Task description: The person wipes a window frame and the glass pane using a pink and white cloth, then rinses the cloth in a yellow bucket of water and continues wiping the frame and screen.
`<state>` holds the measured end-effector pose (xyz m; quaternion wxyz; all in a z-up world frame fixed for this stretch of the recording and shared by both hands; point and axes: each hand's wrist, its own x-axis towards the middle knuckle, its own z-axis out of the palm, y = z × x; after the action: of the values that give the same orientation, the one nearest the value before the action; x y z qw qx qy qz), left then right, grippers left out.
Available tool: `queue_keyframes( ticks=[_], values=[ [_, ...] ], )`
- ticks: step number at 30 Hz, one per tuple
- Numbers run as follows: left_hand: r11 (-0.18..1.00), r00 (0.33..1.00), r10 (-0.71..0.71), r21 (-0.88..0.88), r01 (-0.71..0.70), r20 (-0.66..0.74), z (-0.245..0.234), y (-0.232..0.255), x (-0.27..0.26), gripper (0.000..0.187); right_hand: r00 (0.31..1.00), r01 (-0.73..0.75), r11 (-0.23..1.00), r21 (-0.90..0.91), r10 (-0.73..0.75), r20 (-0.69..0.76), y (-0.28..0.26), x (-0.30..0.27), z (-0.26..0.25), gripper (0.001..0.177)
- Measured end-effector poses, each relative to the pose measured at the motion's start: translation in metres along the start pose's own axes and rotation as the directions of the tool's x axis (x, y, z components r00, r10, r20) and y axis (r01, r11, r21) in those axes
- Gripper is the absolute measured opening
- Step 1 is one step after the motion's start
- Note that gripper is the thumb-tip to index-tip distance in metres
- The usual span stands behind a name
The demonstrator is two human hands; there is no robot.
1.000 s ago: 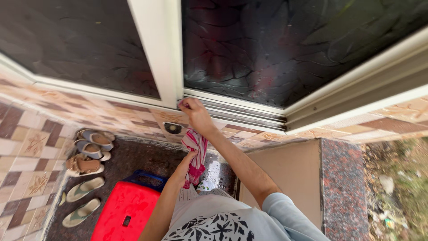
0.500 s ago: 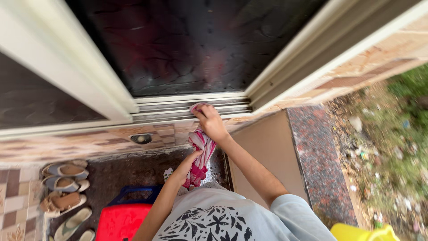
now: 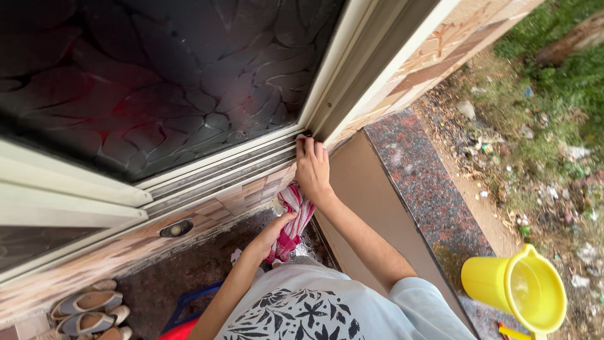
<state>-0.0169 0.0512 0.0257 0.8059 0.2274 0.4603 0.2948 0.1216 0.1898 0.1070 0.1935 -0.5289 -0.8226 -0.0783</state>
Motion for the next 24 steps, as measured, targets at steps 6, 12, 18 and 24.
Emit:
queue_keyframes(
  ticks=[6, 12, 18, 24],
  values=[
    [0.996, 0.996, -0.088, 0.027, 0.087, 0.032, 0.003, 0.001, 0.007, 0.052, 0.905, -0.303, 0.951, 0.06, 0.268, 0.329, 0.0, -0.003, -0.02, 0.065],
    [0.997, 0.992, -0.062, 0.052, 0.056, 0.114, -0.003, -0.002, 0.01, 0.058, 0.896, -0.393, 0.865, 0.313, 0.284, 0.342, 0.014, -0.015, -0.008, 0.066],
    [0.996, 0.99, -0.092, 0.031, 0.089, 0.108, -0.009, 0.0, 0.003, 0.058, 0.921, -0.235, 0.934, 0.269, 0.126, 0.368, 0.023, -0.019, -0.006, 0.06],
    [0.994, 0.992, -0.108, 0.032, 0.106, 0.061, -0.013, 0.001, 0.001, 0.053, 0.884, -0.419, 0.887, 0.194, 0.351, 0.309, 0.004, -0.013, -0.013, 0.06]
  ],
)
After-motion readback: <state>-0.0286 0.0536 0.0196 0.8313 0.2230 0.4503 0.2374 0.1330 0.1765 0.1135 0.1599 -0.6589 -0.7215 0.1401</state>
